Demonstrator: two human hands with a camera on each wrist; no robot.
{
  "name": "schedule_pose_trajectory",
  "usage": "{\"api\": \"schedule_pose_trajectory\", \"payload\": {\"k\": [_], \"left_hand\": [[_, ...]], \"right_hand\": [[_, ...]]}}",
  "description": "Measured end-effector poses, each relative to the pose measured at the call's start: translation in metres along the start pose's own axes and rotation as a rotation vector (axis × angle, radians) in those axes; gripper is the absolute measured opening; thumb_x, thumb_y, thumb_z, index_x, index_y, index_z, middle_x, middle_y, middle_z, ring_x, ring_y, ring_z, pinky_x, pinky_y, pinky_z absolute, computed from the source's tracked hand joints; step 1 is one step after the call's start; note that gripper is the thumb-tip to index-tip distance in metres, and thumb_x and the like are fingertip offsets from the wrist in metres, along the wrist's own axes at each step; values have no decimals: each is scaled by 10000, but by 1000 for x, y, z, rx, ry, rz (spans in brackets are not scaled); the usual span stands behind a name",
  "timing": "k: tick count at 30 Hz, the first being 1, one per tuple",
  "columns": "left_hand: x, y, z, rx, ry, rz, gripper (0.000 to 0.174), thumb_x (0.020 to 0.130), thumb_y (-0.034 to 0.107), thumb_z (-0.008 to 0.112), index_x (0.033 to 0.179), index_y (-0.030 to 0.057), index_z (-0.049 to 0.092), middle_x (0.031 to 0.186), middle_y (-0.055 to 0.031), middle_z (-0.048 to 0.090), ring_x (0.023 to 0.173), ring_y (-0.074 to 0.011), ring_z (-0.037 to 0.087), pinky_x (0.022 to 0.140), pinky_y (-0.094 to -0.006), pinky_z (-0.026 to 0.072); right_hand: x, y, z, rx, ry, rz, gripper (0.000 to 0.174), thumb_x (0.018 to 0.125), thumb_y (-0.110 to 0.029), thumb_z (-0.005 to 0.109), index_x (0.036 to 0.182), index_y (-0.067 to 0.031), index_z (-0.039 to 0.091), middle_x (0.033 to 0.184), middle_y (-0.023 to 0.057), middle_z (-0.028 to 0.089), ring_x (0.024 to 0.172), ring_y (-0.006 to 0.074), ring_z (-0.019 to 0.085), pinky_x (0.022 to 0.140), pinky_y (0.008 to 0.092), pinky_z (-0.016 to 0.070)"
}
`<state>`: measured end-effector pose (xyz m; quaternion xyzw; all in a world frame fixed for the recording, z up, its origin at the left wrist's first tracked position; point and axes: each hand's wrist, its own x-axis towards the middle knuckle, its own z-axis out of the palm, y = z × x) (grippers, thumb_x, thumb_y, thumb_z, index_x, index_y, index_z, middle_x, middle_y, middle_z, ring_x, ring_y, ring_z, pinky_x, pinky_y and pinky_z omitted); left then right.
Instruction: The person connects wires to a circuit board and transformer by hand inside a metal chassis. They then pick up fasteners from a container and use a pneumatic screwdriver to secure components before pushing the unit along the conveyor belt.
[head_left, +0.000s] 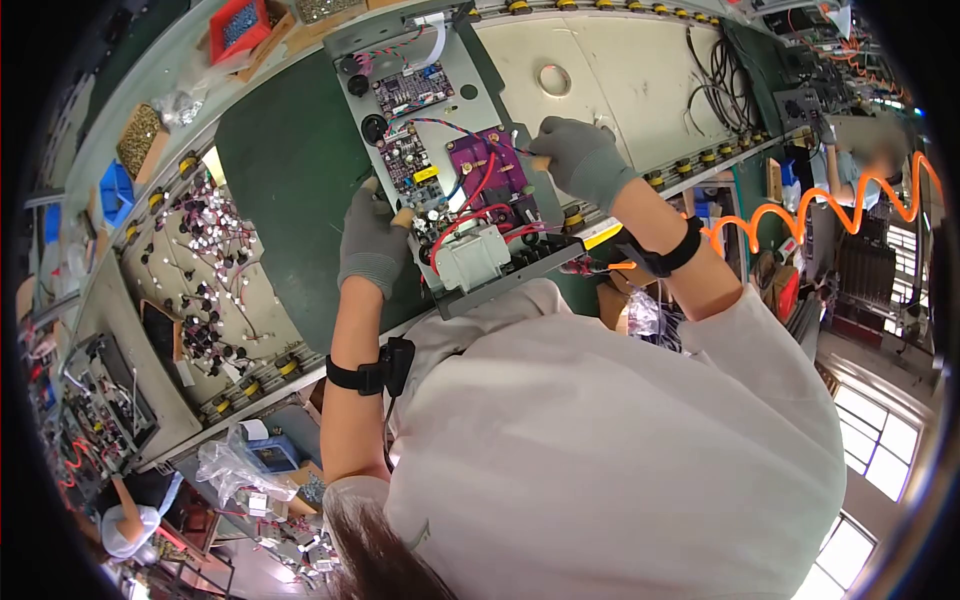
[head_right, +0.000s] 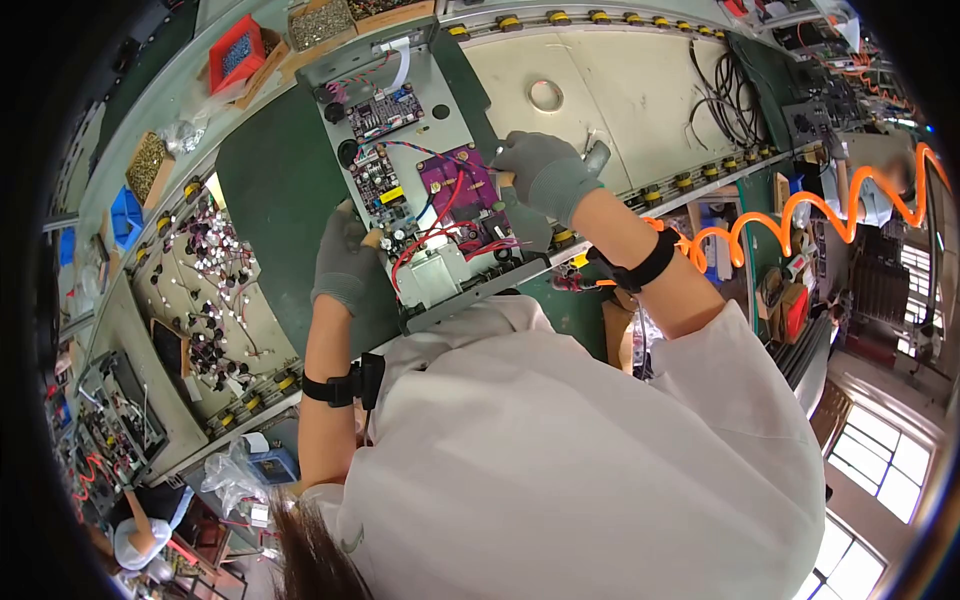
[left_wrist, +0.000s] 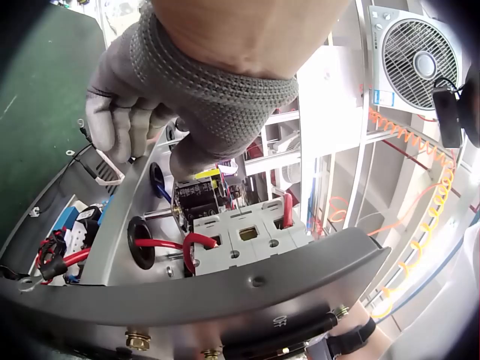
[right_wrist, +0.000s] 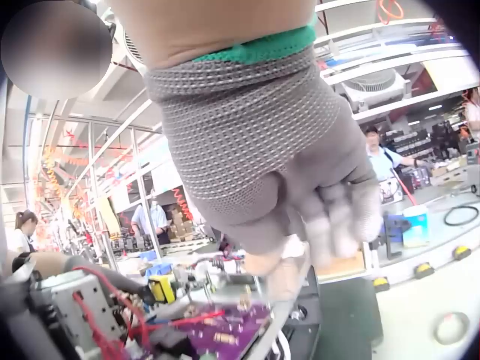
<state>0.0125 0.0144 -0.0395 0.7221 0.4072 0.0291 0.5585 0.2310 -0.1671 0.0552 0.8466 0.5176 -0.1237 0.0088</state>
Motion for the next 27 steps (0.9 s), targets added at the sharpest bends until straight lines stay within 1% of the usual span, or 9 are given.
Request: {"api": "schedule_pose_trajectory", "payload": {"k": [3, 4, 6, 9, 12, 16, 18, 25, 27], "left_hand": [[2, -1, -2, 3, -13, 1, 613, 772, 147, 684, 1305, 40, 401, 1077, -181, 543, 886, -246, 607, 761, -329, 505], [1, 0, -3, 15, -15, 3, 613, 772, 147, 684, 1305, 40, 401, 1077, -181, 543, 886, -246, 607, 761, -329, 505], [-3, 7, -4, -14, -9, 14, 607, 774, 138, 681, 1304, 38, 401, 1070, -182, 544, 872, -239, 607, 729, -323, 513], [-9, 22, -5, -68, -26, -65, 595, 778, 146, 680, 1297, 41, 410, 1064, -177, 547, 848, -227, 610, 712, -319, 513], [-3, 8, -3, 74, 24, 19, 571, 785, 169, 675, 1288, 58, 428, 1068, -168, 553, 809, -218, 618, 728, -329, 508], [-9, 14, -3, 80, 38, -5, 528, 801, 189, 657, 1274, 84, 447, 1083, -158, 556, 808, -216, 619, 752, -340, 500], [-14, 17, -2, 125, 55, 24, 507, 811, 189, 644, 1269, 88, 451, 1088, -156, 554, 809, -217, 619, 755, -341, 499], [-23, 26, -1, 181, 93, 39, 461, 834, 186, 614, 1259, 97, 460, 1106, -149, 550, 839, -234, 616, 772, -349, 494], [-23, 26, -1, 202, 93, 37, 462, 834, 191, 612, 1261, 100, 460, 1112, -150, 551, 867, -244, 613, 784, -353, 491]], "right_hand": [[-1, -7, 0, 343, 40, 51, 153, 760, -96, 627, 910, -100, 656, 782, 68, 621, 750, 253, 609, 695, 348, 480], [-3, -7, 2, 353, 46, 55, 153, 760, -96, 627, 910, -100, 656, 782, 68, 621, 750, 253, 609, 695, 348, 480], [-5, -9, 5, 734, -46, 115, 173, 756, -51, 635, 928, -54, 648, 819, 67, 655, 768, 200, 626, 712, 307, 504], [-7, -12, 11, 821, -12, 169, 182, 760, -3, 627, 940, -29, 638, 822, 72, 654, 726, 145, 612, 661, 273, 510], [-6, -10, 17, 1017, 44, 249, 220, 752, 10, 633, 970, -15, 626, 806, 72, 650, 709, 121, 603, 640, 270, 516], [-8, -6, 24, 1026, 24, 181, 260, 748, 18, 629, 1006, -7, 614, 816, 69, 646, 738, 107, 595, 684, 264, 512], [-14, -11, 16, 925, -45, 125, 319, 744, 18, 633, 1058, 31, 580, 921, 57, 651, 875, 92, 607, 787, 234, 483], [-17, -14, 19, 818, -57, 88, 365, 704, 29, 655, 1061, -6, 587, 890, 60, 644, 804, 125, 600, 753, 262, 485], [-18, -15, 28, 842, 32, 4, 347, 701, 29, 656, 1035, -49, 602, 871, 64, 635, 791, 158, 604, 742, 271, 493]]}}
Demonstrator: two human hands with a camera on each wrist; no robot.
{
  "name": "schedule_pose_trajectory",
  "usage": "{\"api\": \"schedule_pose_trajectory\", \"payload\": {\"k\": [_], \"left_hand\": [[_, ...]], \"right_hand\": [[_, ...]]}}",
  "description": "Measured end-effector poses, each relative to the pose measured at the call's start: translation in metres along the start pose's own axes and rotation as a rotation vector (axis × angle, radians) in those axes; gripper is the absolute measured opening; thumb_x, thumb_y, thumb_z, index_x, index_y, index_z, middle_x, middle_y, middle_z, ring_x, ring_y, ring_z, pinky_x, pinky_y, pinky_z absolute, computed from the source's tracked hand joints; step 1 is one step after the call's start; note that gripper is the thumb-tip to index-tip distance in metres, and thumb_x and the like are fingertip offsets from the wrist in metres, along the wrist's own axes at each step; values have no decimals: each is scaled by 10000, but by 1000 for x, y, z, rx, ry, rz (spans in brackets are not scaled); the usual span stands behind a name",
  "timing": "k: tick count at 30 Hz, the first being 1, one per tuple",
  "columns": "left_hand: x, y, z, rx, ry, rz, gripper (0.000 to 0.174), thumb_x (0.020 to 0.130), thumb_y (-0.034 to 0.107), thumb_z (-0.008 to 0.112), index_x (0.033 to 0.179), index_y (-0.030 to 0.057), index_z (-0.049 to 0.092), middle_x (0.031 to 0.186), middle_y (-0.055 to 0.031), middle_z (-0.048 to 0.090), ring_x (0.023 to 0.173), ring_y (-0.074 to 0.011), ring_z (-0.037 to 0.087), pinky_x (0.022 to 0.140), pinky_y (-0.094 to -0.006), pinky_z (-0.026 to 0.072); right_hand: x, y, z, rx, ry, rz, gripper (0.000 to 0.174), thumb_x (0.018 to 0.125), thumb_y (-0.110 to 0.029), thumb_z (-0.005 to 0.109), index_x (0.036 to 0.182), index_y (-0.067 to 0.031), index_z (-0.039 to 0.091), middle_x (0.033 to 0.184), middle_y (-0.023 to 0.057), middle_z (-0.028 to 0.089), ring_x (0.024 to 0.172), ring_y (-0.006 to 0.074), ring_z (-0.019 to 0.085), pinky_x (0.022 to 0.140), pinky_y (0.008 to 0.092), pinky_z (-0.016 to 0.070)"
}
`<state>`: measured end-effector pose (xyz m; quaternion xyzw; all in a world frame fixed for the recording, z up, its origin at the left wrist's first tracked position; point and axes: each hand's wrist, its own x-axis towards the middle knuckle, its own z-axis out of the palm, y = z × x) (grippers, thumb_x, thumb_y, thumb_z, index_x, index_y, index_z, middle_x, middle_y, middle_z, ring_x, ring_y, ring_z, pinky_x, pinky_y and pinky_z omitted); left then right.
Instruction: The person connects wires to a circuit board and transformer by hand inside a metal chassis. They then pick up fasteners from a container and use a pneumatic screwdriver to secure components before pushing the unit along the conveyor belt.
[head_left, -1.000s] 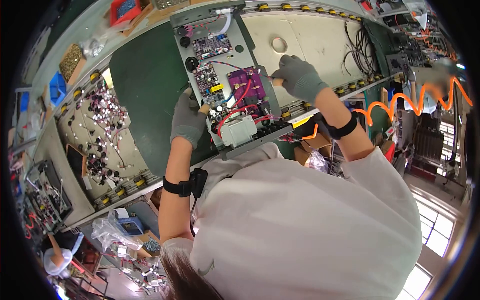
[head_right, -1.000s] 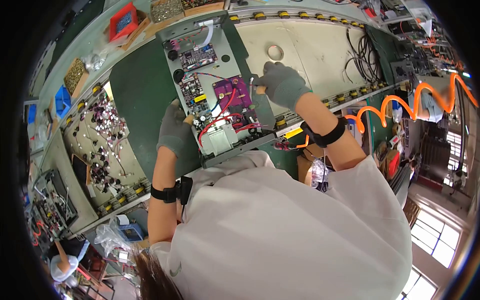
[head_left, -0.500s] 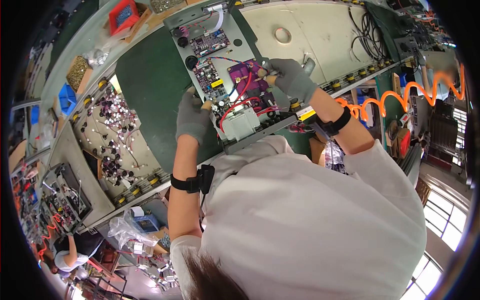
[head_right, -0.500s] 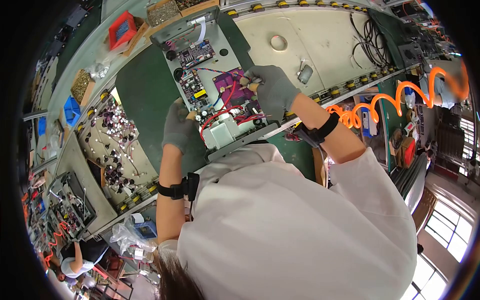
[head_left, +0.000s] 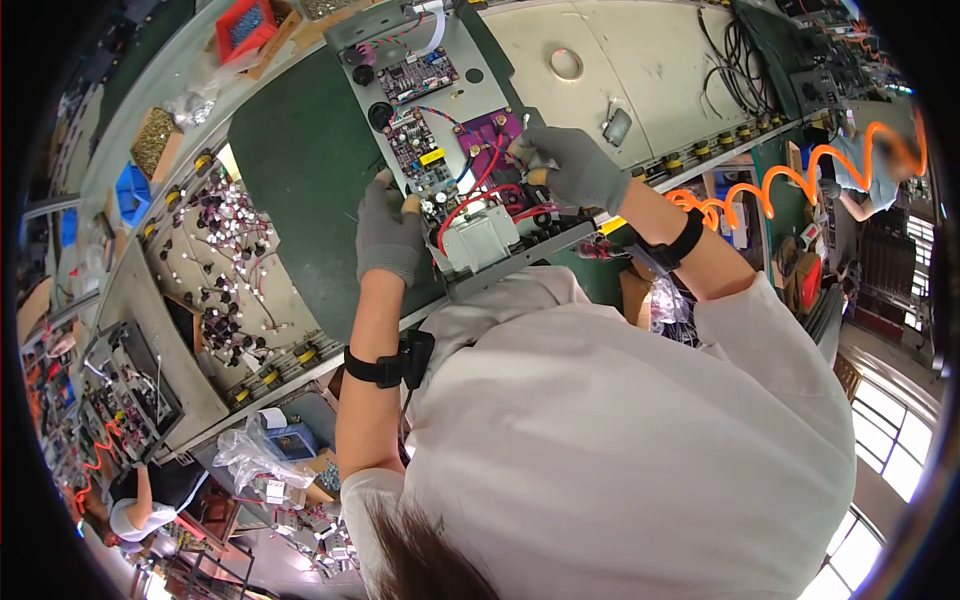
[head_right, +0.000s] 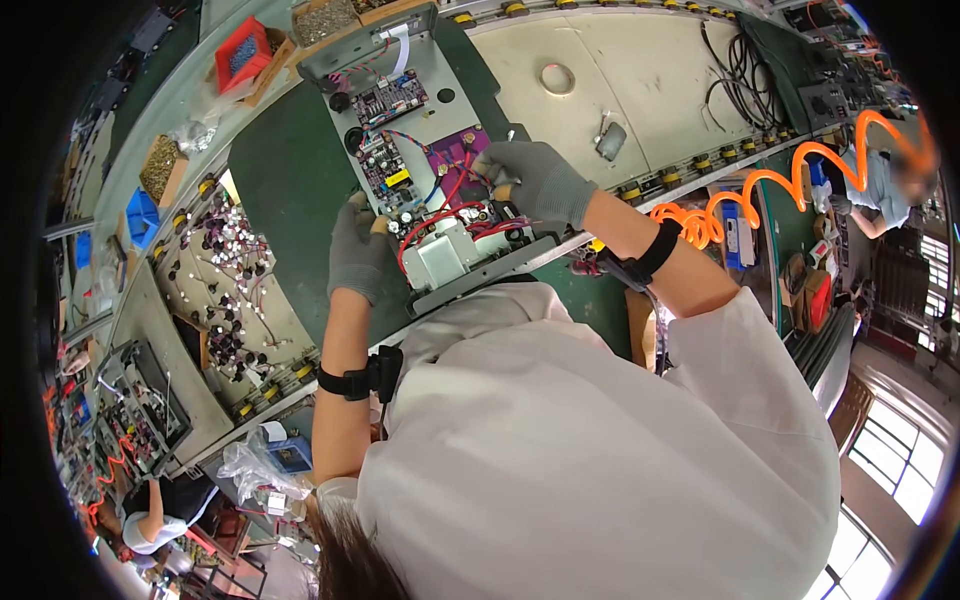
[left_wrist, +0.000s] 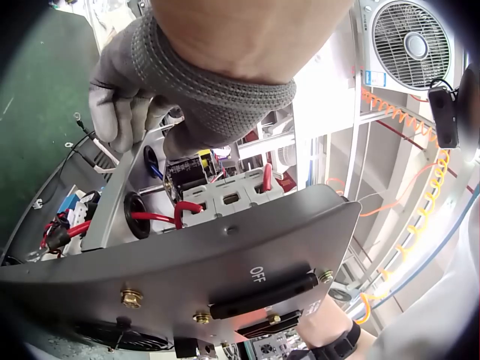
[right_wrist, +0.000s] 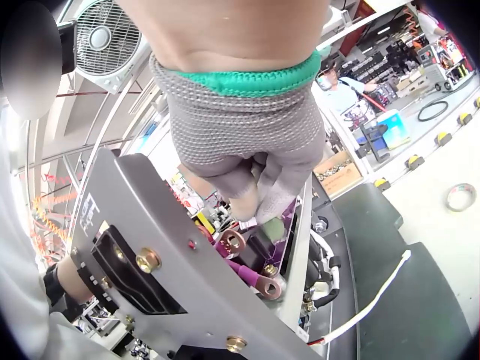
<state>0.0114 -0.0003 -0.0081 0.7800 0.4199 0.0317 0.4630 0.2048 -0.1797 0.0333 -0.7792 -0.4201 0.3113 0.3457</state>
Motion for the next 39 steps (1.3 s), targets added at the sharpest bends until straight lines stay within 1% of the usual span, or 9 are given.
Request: {"api": "schedule_pose_trajectory", "payload": {"k": [4, 10, 16, 19, 21, 31, 33, 37, 39], "left_hand": [[2, -7, 3, 20, 26, 29, 461, 836, 210, 605, 1262, 106, 461, 1124, -157, 554, 935, -269, 603, 818, -367, 480], [3, -10, 6, 1, 23, 20, 461, 835, 221, 604, 1259, 108, 465, 1119, -155, 558, 906, -258, 609, 816, -368, 478], [0, -8, 4, -40, 33, 32, 456, 833, 230, 610, 1251, 113, 471, 1106, -146, 564, 850, -236, 611, 786, -359, 485], [1, -11, 6, -77, 35, 36, 454, 834, 232, 607, 1250, 113, 470, 1096, -141, 565, 845, -234, 612, 781, -361, 487], [0, -10, 5, -50, 36, 39, 453, 836, 232, 604, 1252, 115, 468, 1096, -140, 563, 844, -234, 613, 784, -361, 486], [-2, 1, 0, 21, 13, 17, 459, 838, 219, 596, 1264, 126, 449, 1140, -141, 540, 898, -257, 613, 819, -375, 481], [-3, 2, 3, 66, 39, 31, 456, 839, 208, 591, 1263, 125, 446, 1141, -143, 538, 925, -271, 609, 820, -382, 482], [-4, 7, 6, 100, 91, 36, 442, 839, 178, 579, 1256, 122, 445, 1152, -153, 528, 990, -306, 593, 828, -399, 484], [-5, 9, 5, 103, 86, 32, 438, 838, 174, 580, 1252, 120, 447, 1156, -155, 524, 987, -307, 593, 827, -399, 484]], "right_hand": [[-1, -5, -2, -44, 3, 22, 359, 698, 38, 650, 1040, -55, 596, 873, 62, 634, 796, 170, 608, 745, 284, 501], [3, 5, -1, 1, -12, -40, 319, 699, 52, 656, 999, -38, 596, 887, 63, 639, 781, 160, 603, 722, 290, 495], [16, -12, -13, -319, -186, -80, 239, 695, -46, 688, 915, -49, 597, 884, 81, 650, 826, 236, 629, 726, 330, 496], [25, -15, -19, -364, -260, -171, 203, 693, -110, 697, 865, -77, 594, 831, 75, 642, 807, 271, 620, 700, 350, 488], [35, -18, -19, -588, -344, -147, 170, 683, -137, 697, 809, -95, 592, 752, 73, 599, 741, 270, 595, 643, 366, 465], [62, -17, -20, -715, -548, -168, 161, 605, -62, 678, 681, -62, 536, 671, 98, 567, 671, 288, 574, 575, 382, 441], [68, -17, -18, -751, -611, -101, 162, 589, -46, 685, 650, -56, 535, 656, 100, 563, 653, 294, 572, 549, 382, 439], [71, -14, -15, -787, -601, -158, 156, 590, -32, 685, 631, -51, 536, 653, 94, 575, 645, 283, 583, 540, 373, 447], [74, -4, -13, -631, -550, -198, 154, 596, -22, 686, 629, -45, 538, 659, 86, 587, 642, 268, 594, 546, 357, 454]]}}
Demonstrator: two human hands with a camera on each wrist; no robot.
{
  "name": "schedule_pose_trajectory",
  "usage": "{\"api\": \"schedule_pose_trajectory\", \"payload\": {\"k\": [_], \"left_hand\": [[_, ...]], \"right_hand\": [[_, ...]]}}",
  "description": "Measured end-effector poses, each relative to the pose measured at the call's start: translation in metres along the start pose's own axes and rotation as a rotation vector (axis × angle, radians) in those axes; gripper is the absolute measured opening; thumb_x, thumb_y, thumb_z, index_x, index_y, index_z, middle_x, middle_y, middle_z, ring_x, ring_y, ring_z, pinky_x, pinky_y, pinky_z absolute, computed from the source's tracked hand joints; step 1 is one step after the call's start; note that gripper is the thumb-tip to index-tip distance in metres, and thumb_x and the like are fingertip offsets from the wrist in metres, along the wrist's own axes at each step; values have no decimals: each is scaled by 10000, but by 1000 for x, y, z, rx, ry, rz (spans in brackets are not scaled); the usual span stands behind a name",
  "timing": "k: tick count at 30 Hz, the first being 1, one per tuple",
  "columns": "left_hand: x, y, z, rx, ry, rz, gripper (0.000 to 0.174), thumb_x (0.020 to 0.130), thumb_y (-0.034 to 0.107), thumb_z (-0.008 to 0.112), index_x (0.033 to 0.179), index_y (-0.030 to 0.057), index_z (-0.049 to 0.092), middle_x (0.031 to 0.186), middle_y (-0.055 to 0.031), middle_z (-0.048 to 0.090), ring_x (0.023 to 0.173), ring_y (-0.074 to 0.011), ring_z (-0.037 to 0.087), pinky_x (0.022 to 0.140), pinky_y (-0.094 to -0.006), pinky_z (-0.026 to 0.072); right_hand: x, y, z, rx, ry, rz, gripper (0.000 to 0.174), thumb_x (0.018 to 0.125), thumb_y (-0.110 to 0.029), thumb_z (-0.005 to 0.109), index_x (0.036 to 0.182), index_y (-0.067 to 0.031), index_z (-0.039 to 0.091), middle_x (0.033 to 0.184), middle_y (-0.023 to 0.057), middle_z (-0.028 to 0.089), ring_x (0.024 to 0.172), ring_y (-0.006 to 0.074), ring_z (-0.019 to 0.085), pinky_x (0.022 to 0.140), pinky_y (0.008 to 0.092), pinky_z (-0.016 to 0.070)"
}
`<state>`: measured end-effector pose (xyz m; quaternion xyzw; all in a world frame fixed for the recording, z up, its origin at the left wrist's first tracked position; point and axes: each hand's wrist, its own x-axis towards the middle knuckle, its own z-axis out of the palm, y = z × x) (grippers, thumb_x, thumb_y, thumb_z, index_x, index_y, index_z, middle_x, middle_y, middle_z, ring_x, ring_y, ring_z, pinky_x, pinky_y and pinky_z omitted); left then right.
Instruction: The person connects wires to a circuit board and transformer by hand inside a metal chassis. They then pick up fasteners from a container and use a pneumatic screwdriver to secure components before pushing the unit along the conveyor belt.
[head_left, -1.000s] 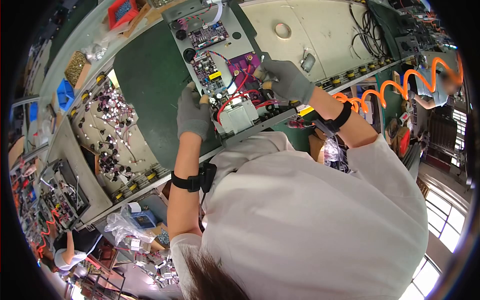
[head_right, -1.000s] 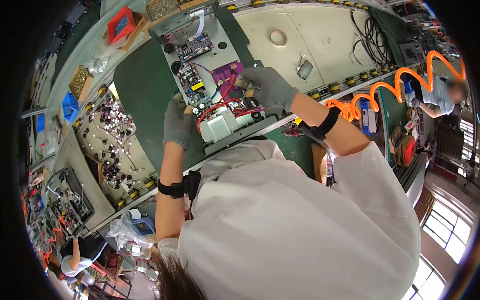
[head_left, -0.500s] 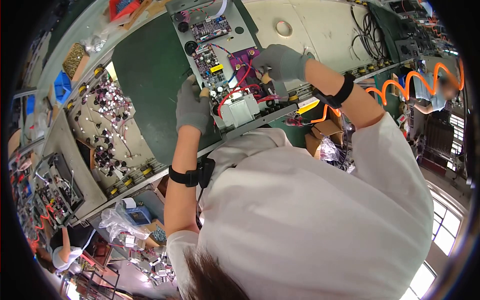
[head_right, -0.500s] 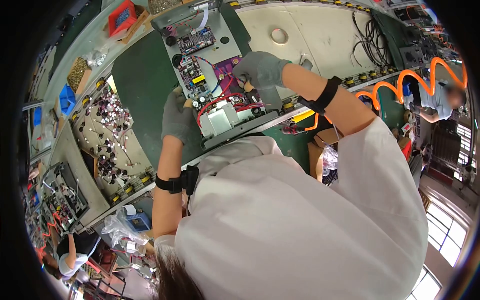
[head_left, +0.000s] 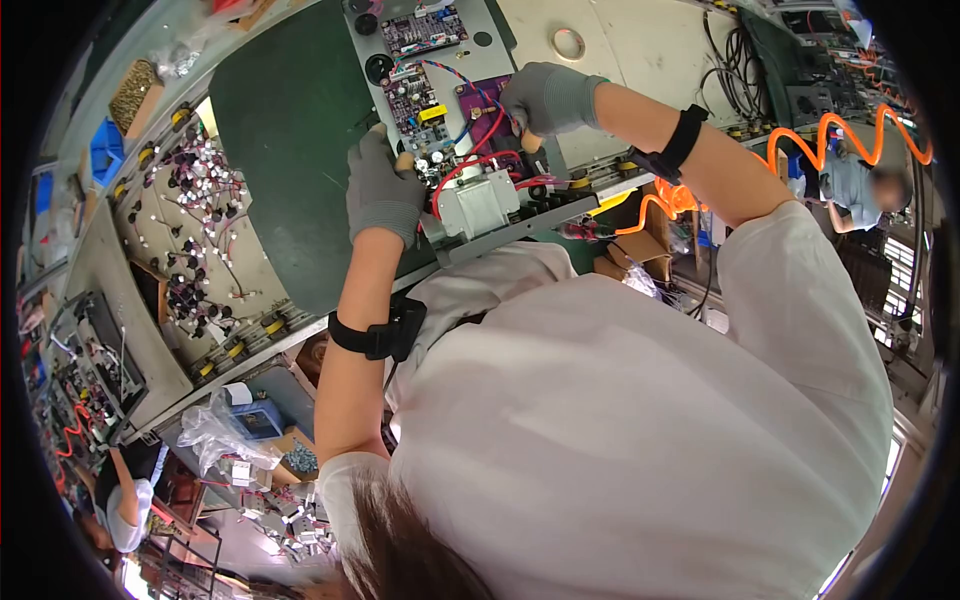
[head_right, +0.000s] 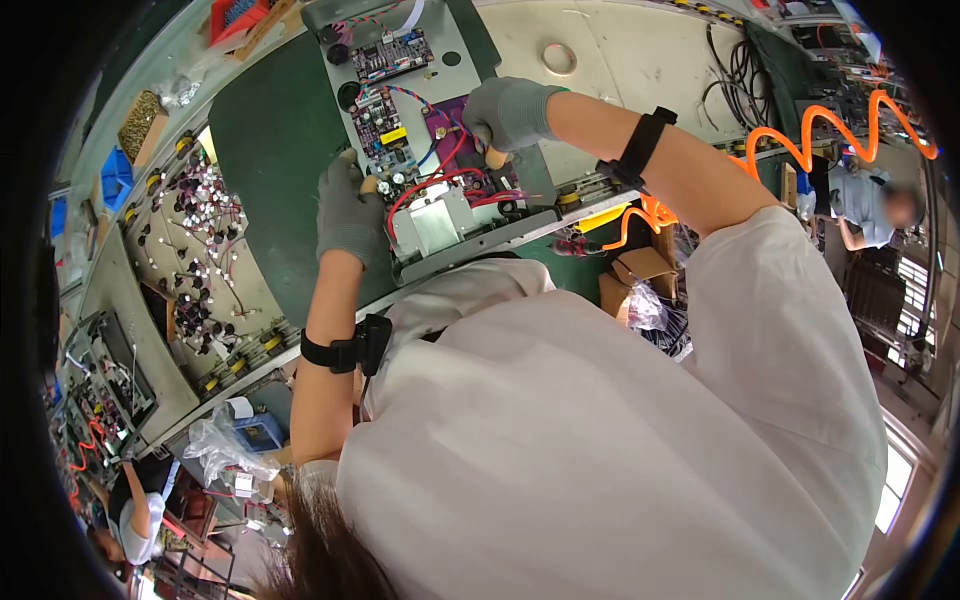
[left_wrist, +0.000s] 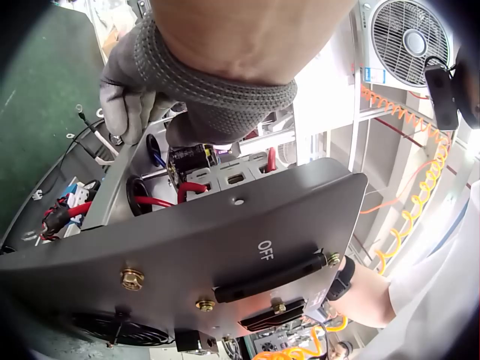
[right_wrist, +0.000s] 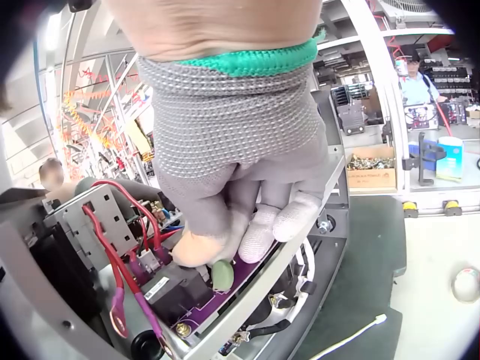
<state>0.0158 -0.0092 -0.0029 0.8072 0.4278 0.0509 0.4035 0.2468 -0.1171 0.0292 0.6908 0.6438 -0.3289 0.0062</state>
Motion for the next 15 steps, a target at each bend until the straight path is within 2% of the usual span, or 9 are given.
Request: {"api": "schedule_pose_trajectory", "payload": {"k": [5, 7, 9, 11, 12, 14, 15], "left_hand": [[1, -5, -4, 22, -17, -9, 447, 839, 176, 580, 1260, 117, 443, 1166, -160, 515, 974, -311, 594, 829, -394, 482], [3, -21, 0, -122, -22, 43, 463, 837, 194, 589, 1271, 122, 444, 1174, -161, 510, 972, -310, 591, 833, -385, 479], [-1, -29, -5, -207, -45, 53, 486, 841, 217, 593, 1288, 107, 438, 1136, -151, 539, 955, -276, 593, 840, -360, 471], [-11, -35, -15, -467, -218, -48, 489, 851, 212, 582, 1294, 67, 433, 1083, -144, 571, 930, -222, 586, 840, -331, 461], [-19, -40, -18, -455, -217, -41, 489, 851, 212, 582, 1294, 67, 433, 1083, -144, 571, 930, -222, 586, 840, -331, 461], [-32, -53, -24, -469, -106, 31, 475, 856, 184, 569, 1283, 20, 439, 1045, -139, 593, 924, -187, 572, 842, -309, 450], [-37, -59, -30, -455, -108, 38, 475, 856, 184, 569, 1283, 20, 439, 1045, -139, 593, 924, -187, 572, 842, -309, 450]], "right_hand": [[-1, -1, -5, 108, -91, 48, 153, 607, -22, 686, 653, -37, 541, 682, 87, 595, 683, 263, 614, 567, 340, 465], [-4, -7, -7, 113, -101, 67, 151, 615, -34, 682, 676, -34, 544, 698, 94, 597, 709, 270, 618, 587, 339, 469], [-11, -10, -9, 70, -91, 134, 171, 640, -72, 666, 788, -43, 585, 752, 113, 608, 778, 290, 619, 655, 351, 475], [-30, -21, -11, 149, 42, 225, 269, 653, -94, 640, 919, -63, 608, 823, 127, 624, 826, 310, 608, 715, 361, 471], [-38, -15, -5, 189, 132, 206, 329, 686, -152, 669, 998, -66, 613, 852, 132, 638, 811, 307, 619, 722, 352, 481], [-58, -35, -5, 344, 369, 373, 288, 746, -237, 681, 980, -81, 622, 878, 96, 653, 815, 249, 632, 721, 329, 485], [-66, -31, 5, 457, 466, 358, 305, 770, -270, 672, 999, -74, 622, 870, 102, 653, 797, 241, 635, 723, 318, 486]]}}
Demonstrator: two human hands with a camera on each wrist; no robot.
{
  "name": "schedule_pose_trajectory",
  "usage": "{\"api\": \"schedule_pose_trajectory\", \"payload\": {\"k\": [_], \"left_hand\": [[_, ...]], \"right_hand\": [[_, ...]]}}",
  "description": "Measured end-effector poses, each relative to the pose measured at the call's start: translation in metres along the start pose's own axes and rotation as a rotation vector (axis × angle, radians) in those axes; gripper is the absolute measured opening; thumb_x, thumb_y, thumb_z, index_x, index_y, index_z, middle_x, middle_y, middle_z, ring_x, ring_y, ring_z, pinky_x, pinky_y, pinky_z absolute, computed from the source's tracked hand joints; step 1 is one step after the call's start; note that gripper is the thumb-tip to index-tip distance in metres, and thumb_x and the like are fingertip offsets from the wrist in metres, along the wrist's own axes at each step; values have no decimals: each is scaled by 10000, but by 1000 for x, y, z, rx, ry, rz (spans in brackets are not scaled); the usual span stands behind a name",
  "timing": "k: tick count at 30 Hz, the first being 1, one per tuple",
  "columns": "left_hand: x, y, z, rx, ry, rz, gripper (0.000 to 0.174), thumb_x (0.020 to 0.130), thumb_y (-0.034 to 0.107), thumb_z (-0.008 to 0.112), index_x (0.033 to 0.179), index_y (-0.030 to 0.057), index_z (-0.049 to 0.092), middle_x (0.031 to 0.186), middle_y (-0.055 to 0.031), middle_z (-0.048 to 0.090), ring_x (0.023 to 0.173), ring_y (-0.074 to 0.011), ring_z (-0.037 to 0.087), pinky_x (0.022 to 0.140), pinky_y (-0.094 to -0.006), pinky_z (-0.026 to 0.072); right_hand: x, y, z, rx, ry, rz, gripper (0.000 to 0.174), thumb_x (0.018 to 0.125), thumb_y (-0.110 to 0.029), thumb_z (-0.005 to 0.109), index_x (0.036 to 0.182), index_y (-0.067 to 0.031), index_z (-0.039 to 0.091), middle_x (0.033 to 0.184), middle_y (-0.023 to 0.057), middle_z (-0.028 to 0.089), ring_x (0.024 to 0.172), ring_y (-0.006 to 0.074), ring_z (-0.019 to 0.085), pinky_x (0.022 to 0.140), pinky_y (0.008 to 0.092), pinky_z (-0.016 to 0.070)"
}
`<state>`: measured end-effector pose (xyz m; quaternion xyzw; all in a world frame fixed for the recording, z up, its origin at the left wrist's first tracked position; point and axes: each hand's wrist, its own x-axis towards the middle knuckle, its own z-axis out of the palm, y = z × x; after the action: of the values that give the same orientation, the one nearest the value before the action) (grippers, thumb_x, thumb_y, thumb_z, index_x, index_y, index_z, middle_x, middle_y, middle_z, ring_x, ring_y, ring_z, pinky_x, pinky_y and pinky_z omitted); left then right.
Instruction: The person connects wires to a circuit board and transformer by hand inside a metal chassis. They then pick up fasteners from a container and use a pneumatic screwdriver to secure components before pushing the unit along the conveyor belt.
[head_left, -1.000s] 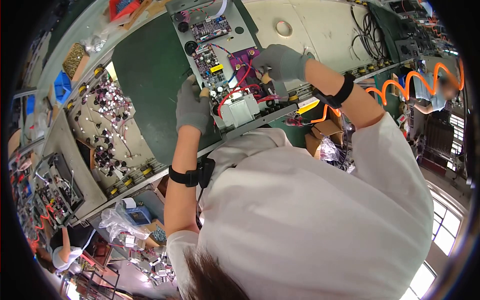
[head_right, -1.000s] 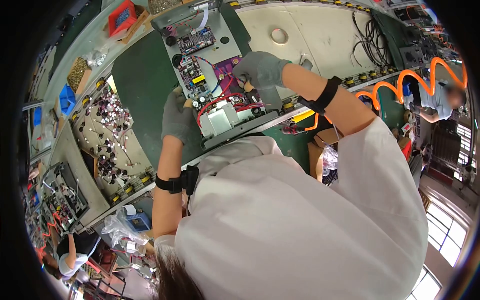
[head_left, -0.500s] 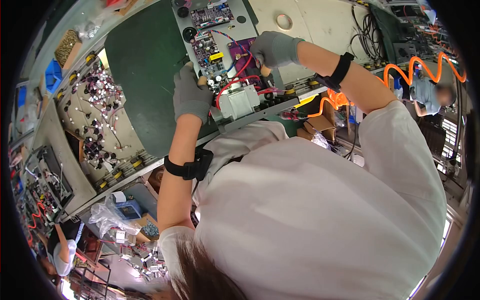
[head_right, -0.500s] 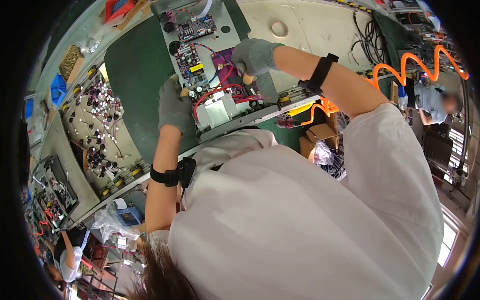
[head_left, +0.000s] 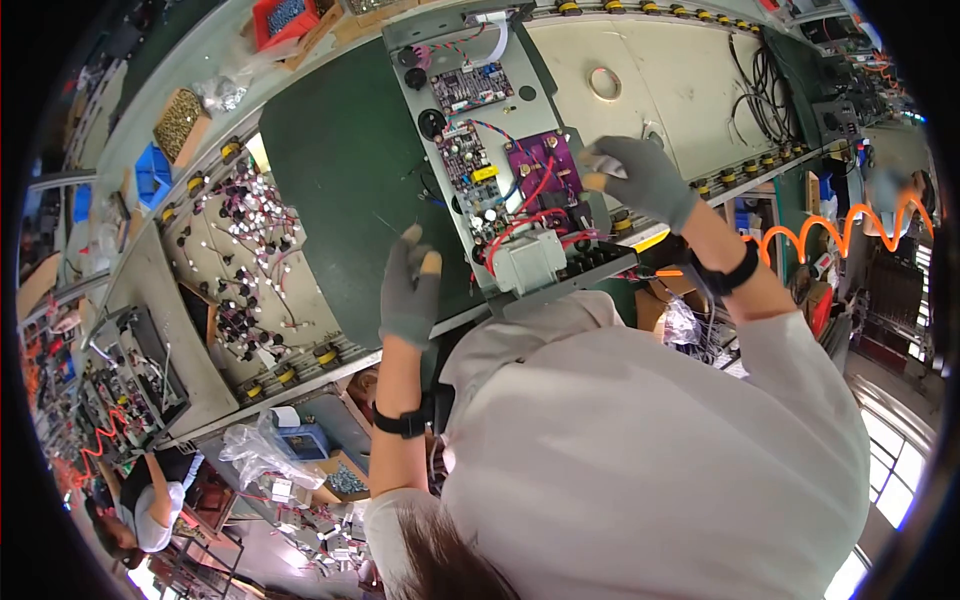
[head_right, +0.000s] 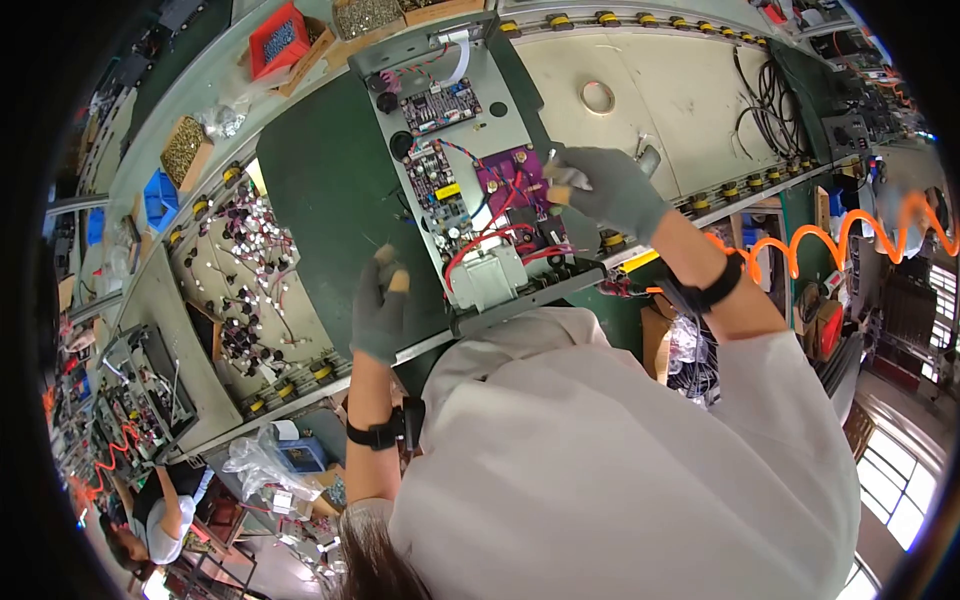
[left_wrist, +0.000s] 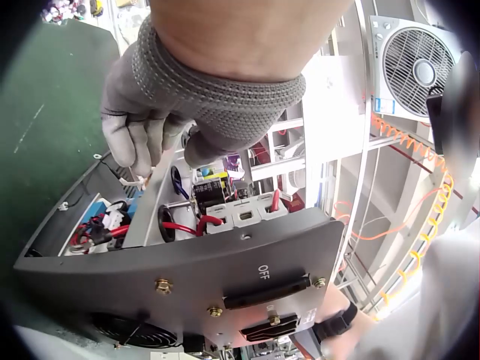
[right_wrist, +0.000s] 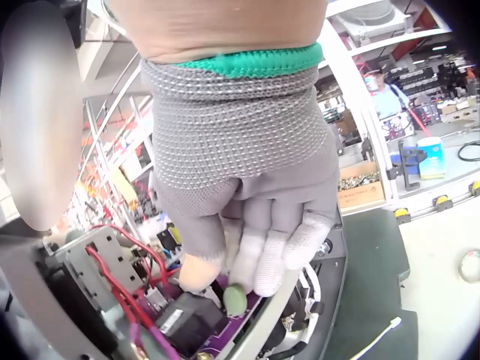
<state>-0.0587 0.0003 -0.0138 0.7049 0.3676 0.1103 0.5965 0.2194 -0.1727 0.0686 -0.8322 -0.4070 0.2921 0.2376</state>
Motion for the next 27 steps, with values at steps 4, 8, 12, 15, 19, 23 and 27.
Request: {"api": "schedule_pose_trajectory", "payload": {"k": [4, 8, 12, 15, 19, 23, 27], "left_hand": [[-20, -25, -23, -41, -17, -241, 441, 859, 159, 569, 1255, -5, 467, 1110, -149, 583, 983, -192, 563, 863, -308, 441], [-30, -18, -26, -39, -112, -265, 477, 875, 191, 573, 1275, -35, 443, 1192, -178, 549, 1064, -216, 540, 898, -322, 425], [-36, 24, 2, -112, -304, -252, 567, 890, 237, 568, 1318, -73, 361, 1230, -211, 520, 1109, -248, 522, 930, -332, 404], [-24, 54, 12, 42, -555, -228, 672, 907, 303, 541, 1352, -102, 242, 1207, -247, 514, 1116, -267, 521, 934, -328, 399], [-9, 65, 2, 163, -694, -198, 672, 902, 317, 546, 1348, -98, 263, 1167, -241, 532, 1087, -249, 536, 916, -323, 412], [-7, 62, 0, 269, -762, -117, 675, 884, 321, 573, 1347, -83, 293, 1119, -196, 556, 1026, -217, 552, 882, -318, 433], [-11, 57, -1, 150, -684, -178, 690, 855, 301, 614, 1353, -69, 314, 1008, -124, 568, 912, -175, 548, 821, -305, 451]], "right_hand": [[-45, 17, 16, 144, 186, 125, 284, 803, -170, 656, 1028, -2, 612, 864, 128, 653, 784, 197, 647, 697, 288, 499], [-73, 2, 32, 152, 333, 105, 224, 816, -132, 633, 1004, -11, 618, 909, 132, 646, 791, 216, 641, 705, 302, 503], [-71, -34, 33, -45, 396, -307, 226, 768, -126, 648, 984, -62, 631, 922, 98, 634, 763, 225, 616, 679, 329, 492], [-69, -46, 42, -117, 259, -490, 270, 716, -177, 673, 974, -111, 634, 903, 56, 612, 714, 215, 584, 622, 331, 468], [-69, -47, 62, -242, 190, -442, 248, 704, -222, 677, 935, -142, 634, 847, 23, 592, 668, 174, 570, 566, 304, 445], [-65, -46, 52, -121, 179, -442, 240, 723, -222, 680, 939, -126, 642, 811, 41, 607, 657, 169, 579, 567, 288, 449], [-33, -4, 12, 922, 116, 378, 207, 853, -125, 485, 946, -17, 636, 734, 52, 623, 587, 91, 556, 563, 234, 455]]}}
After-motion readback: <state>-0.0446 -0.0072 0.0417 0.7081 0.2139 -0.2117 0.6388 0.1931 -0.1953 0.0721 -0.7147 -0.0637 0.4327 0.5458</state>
